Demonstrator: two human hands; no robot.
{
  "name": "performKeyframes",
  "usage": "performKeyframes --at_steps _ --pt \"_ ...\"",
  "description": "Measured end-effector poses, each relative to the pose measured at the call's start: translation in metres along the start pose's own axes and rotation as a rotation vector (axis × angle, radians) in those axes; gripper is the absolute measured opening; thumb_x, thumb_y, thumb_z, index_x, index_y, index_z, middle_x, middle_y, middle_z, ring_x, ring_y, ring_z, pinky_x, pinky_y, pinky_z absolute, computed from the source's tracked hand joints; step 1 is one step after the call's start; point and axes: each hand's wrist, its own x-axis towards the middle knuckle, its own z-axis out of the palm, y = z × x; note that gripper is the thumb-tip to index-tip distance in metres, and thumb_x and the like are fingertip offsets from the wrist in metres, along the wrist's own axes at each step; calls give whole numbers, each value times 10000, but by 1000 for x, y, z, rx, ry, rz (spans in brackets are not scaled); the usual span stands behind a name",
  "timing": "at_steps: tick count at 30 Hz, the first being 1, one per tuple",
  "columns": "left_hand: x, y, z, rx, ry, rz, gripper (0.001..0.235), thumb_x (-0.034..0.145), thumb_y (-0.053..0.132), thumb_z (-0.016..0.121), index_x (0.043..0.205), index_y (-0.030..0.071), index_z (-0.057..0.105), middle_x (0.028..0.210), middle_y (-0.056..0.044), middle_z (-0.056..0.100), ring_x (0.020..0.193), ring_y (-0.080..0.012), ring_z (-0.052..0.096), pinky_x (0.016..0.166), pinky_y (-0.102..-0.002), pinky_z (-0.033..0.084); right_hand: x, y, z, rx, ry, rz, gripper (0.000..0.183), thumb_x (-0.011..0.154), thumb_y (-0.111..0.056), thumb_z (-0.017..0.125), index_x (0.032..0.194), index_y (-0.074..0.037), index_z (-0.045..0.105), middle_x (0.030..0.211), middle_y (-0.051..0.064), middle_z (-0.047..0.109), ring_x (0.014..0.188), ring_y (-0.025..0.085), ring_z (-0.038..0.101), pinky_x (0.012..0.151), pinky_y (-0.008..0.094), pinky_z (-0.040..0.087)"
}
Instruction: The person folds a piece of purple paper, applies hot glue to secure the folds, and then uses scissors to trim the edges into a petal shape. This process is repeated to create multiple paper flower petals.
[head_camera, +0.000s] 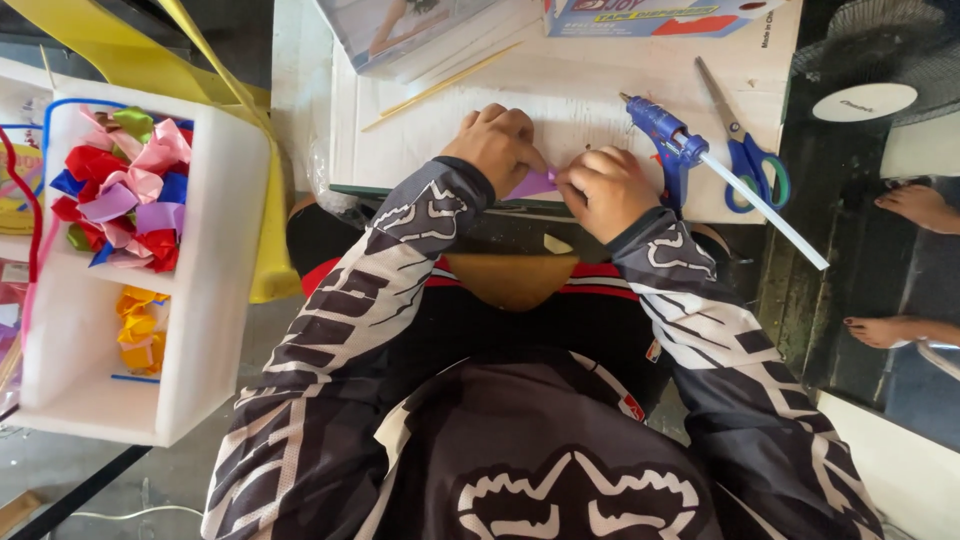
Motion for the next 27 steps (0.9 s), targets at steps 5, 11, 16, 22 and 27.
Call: performKeyframes --at_steps 5,11,16,22,27 --pt "-3 -1 -3 -17 -8 14 223 783 319 743 864 527 744 1056 100 541 1105 -166 489 911 -364 406 0 -1 0 -15 -34 2 41 867 -165 770 862 -191 740 895 -15 653 912 212 647 799 359 511" --pt "-3 -2 -3 -31 -3 43 212 785 313 746 880 503 754 1065 90 525 1102 -174 481 910 -357 401 3 -5 -12 -28 -88 -10 45 827 -170 722 852 -192 752 929 -19 656 940 218 627 817 375 482" --pt "-4 -3 -4 -52 0 50 220 781 306 750 892 496 757 1065 85 525 1108 -179 484 916 -364 399 1 -7 -17 -29 -110 -13 152 799 -163 667 898 -196 778 973 -23 666 973 215 621 842 378 464" --pt "2 10 -47 -152 -115 120 225 928 221 681 990 379 829 1085 -8 602 1048 -320 527 868 -512 481 -1 -7 -22 60 -266 46 367 819 -88 636 1119 -190 822 1073 6 684 1037 294 564 907 463 456" --pt "0 8 -45 -183 -83 137 249 926 199 679 1003 381 829 1076 -14 601 1028 -321 526 856 -508 472 -2 -8 -23 101 -270 64 349 828 -83 637 1115 -160 820 1092 14 681 1037 301 551 906 472 443"
